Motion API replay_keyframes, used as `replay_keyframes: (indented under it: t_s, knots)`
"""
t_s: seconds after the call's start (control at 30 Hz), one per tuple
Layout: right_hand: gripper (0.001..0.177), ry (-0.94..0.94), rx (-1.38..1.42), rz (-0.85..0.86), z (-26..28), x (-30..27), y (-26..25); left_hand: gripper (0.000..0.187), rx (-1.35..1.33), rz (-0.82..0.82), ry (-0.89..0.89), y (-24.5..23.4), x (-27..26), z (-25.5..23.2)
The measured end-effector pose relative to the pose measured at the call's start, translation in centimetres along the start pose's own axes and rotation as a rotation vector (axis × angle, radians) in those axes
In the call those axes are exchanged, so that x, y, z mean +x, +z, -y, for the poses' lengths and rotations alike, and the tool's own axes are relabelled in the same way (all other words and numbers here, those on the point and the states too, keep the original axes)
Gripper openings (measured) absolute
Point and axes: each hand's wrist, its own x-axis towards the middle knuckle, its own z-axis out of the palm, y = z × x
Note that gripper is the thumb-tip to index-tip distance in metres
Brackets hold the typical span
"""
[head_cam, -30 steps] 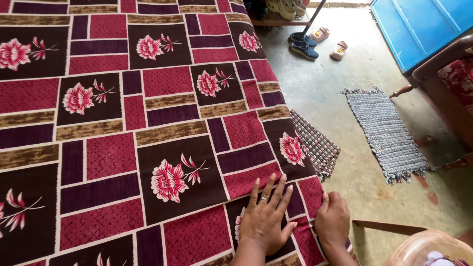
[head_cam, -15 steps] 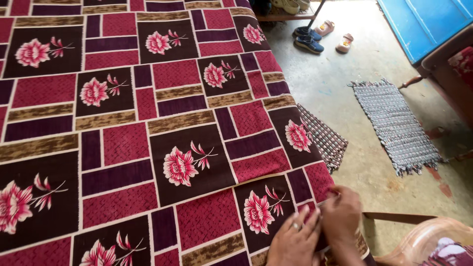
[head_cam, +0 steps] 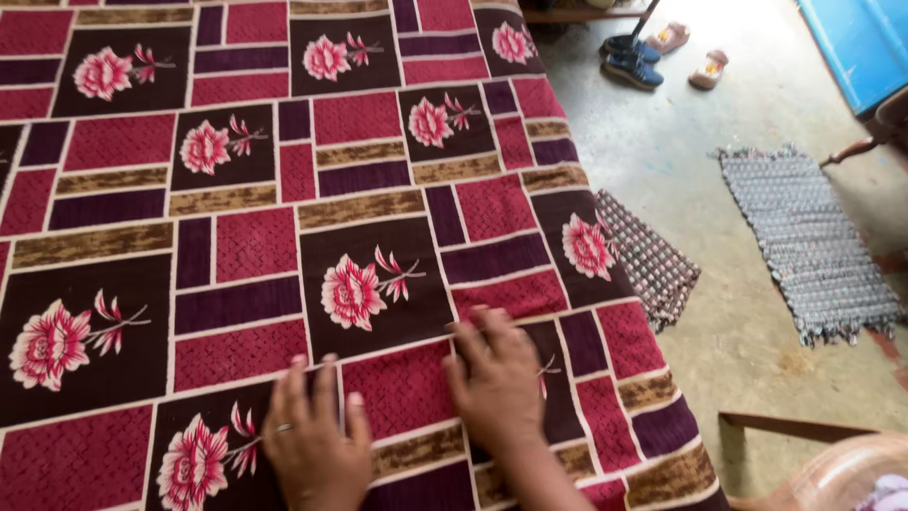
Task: The person smooths a floral-patterned bedspread on a wooden bed frame using both hands. They repeatedly press down and rub the fabric to remove wrinkles and ensure it lies flat against the mattress, moving systematically across the surface.
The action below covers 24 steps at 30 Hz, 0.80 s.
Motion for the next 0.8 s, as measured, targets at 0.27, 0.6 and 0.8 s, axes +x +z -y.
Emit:
replay_keyframes:
  t_s: [0.27, 0.6, 0.8]
  knots:
    - [0.045, 0.366, -0.288, -0.171, -7.9, -8.4, -3.7, 0.057, -0.137, 0.134, 0.372, 2.4, -5.6, -5.7]
    - [0.047, 0.248, 0.045, -0.219, -7.1, -11.6, -3.5, 0.054, -0.515, 0.011, 0.504, 4.0, -9.3, -8.3]
    - [0.056, -0.139, 0.071, 0.127, 2.0, -9.3, 1.0, 0.061, -0.389, 0.06, 0.267, 1.1, -4.4, -6.1]
